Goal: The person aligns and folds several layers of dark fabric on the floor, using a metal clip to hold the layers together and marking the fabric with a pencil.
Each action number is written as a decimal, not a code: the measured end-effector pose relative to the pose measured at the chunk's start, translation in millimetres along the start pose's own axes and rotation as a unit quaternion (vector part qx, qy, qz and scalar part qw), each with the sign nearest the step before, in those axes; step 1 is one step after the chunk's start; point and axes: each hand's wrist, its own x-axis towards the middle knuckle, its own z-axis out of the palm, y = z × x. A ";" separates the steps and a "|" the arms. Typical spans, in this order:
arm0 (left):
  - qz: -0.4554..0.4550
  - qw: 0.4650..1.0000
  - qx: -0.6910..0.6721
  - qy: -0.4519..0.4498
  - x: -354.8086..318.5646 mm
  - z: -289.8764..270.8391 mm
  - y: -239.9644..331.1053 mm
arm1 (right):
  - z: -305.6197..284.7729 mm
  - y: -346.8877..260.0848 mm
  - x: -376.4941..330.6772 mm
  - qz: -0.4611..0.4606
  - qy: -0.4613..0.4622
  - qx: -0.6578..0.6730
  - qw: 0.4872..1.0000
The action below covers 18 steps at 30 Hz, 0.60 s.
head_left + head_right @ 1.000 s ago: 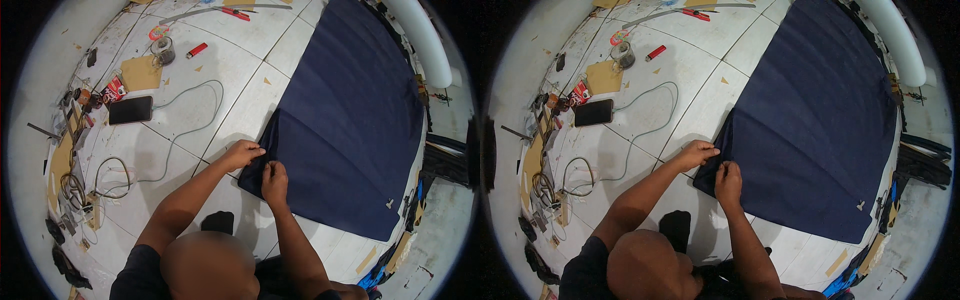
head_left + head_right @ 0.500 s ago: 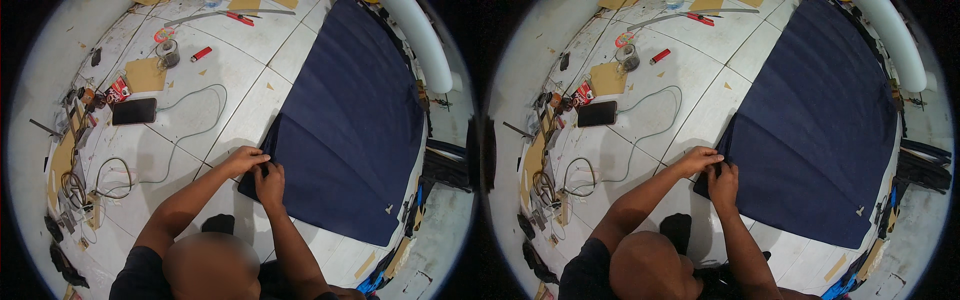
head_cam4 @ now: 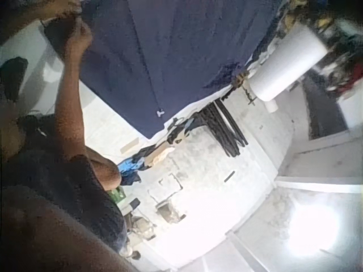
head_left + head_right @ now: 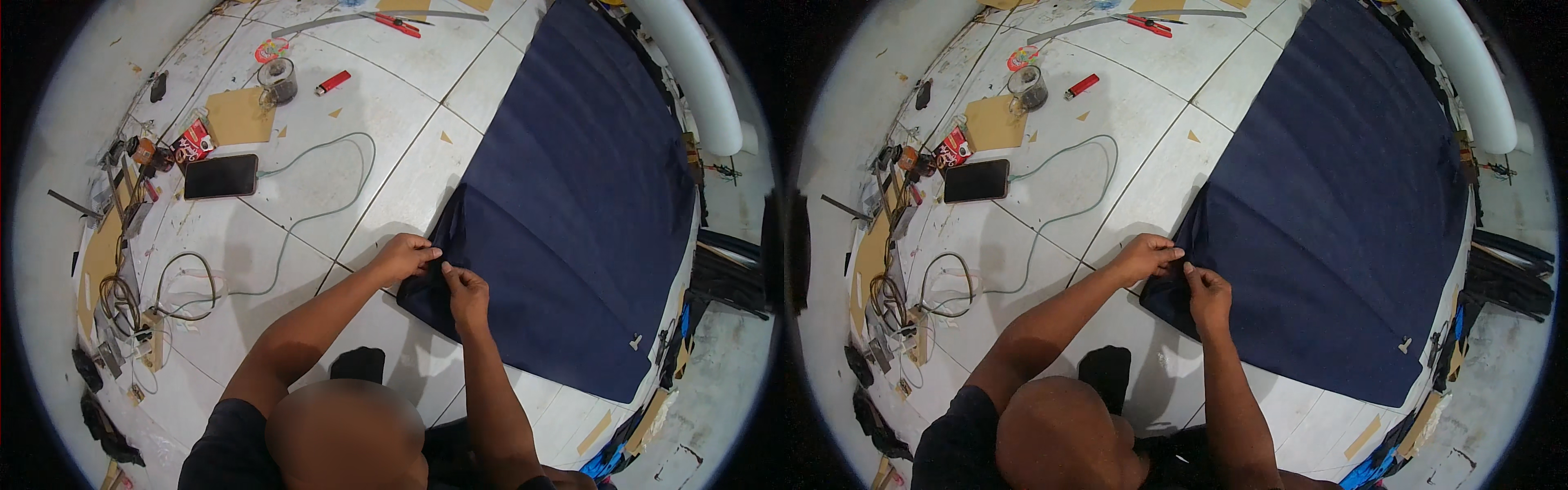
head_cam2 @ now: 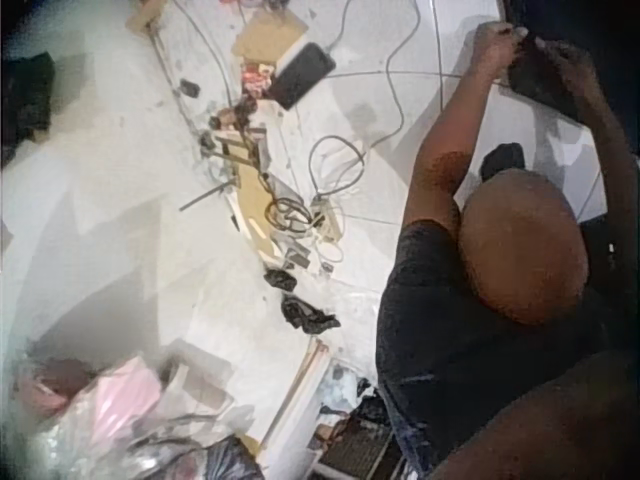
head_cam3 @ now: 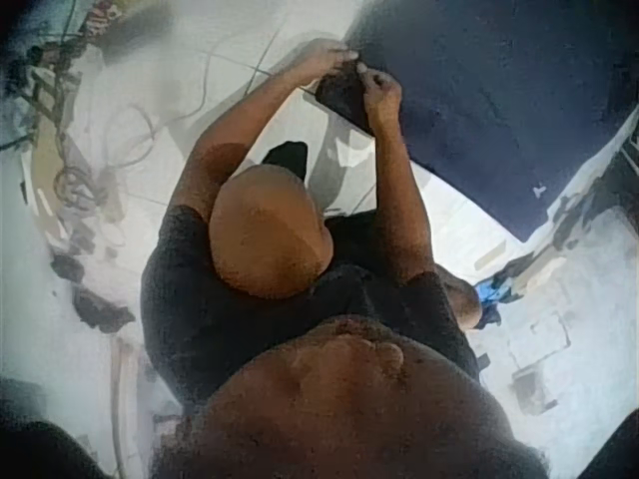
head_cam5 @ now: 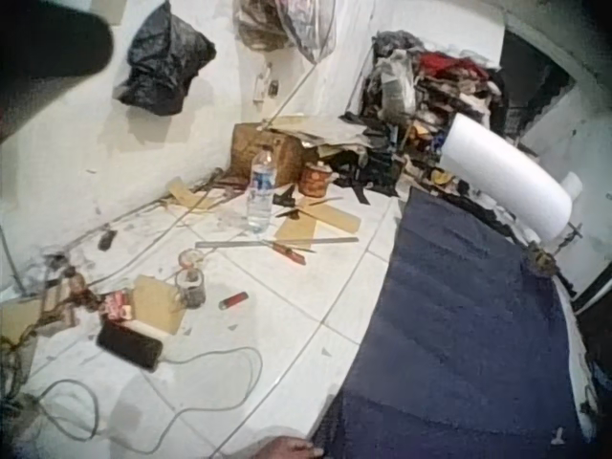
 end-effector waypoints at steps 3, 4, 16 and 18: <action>0.002 1.000 0.002 -0.007 -0.3 -4.3 -3.1 | 13.1 2.2 -12.6 -0.151 0.057 -0.039 0.986; 0.003 1.000 -0.007 -0.007 0.1 -4.8 -3.3 | 16.9 -0.6 -15.9 -0.243 0.107 -0.096 0.959; 0.027 0.997 -0.044 -0.055 -6.4 -5.6 -4.0 | 15.7 -8.6 -3.3 -0.183 0.045 -0.219 0.957; 0.033 0.998 -0.014 -0.042 -4.7 -4.7 -5.9 | 9.3 -16.3 -0.4 -0.094 0.027 -0.184 0.978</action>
